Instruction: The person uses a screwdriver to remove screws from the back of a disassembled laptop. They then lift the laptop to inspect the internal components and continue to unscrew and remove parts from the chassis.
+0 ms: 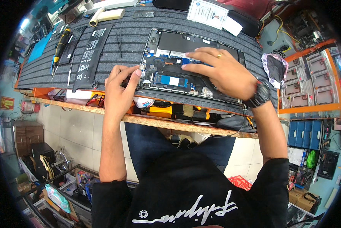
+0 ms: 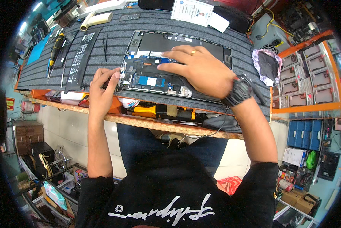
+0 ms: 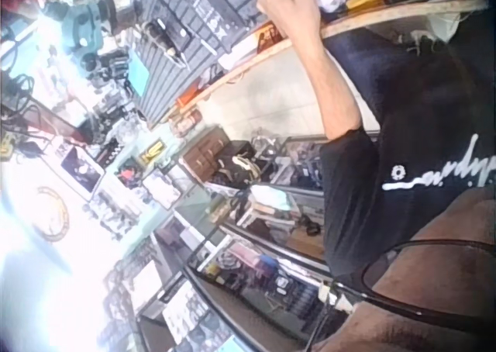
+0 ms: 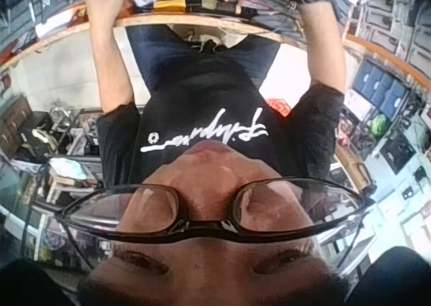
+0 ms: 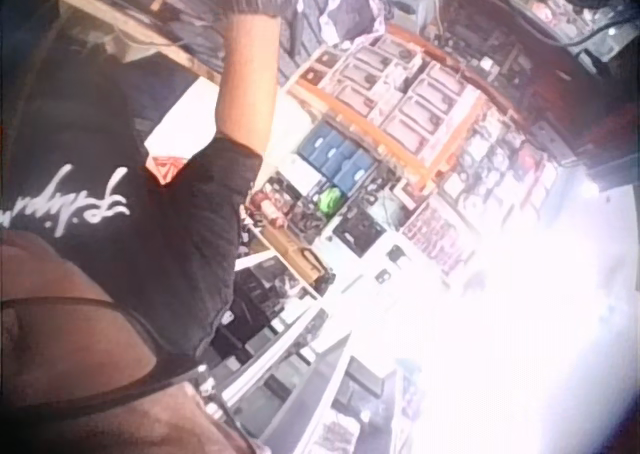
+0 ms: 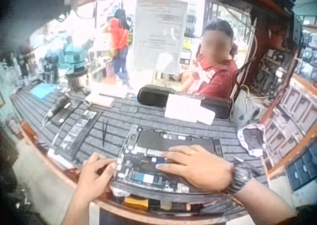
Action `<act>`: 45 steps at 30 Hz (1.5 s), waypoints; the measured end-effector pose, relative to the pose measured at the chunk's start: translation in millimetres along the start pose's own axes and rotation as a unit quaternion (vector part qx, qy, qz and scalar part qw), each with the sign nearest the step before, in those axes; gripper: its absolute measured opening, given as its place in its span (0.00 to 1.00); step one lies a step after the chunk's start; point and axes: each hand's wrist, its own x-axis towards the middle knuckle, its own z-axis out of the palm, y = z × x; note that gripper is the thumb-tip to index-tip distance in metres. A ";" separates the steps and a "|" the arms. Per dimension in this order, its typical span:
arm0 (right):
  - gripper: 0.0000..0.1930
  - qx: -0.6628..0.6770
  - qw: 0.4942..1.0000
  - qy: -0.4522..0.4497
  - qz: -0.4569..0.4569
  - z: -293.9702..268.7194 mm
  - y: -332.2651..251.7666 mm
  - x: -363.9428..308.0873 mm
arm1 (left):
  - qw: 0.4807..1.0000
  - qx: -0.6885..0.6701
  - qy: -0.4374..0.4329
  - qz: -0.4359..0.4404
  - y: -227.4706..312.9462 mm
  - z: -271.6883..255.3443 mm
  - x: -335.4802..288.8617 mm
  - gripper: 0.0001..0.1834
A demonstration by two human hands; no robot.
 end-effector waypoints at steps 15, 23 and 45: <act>0.19 0.087 0.991 -0.097 -0.034 -6.4 25.3 7.7 | 1.000 -0.002 -0.010 0.000 -2.6 -0.7 -1.1 0.15; 0.16 -0.018 0.998 -0.053 -0.020 -14.5 26.7 -17.7 | 1.000 0.020 -0.011 0.014 -1.2 -2.9 -1.6 0.15; 0.20 -0.041 0.999 -0.024 0.018 -5.6 26.7 -46.2 | 1.000 0.002 0.007 0.022 -1.3 0.9 -0.5 0.14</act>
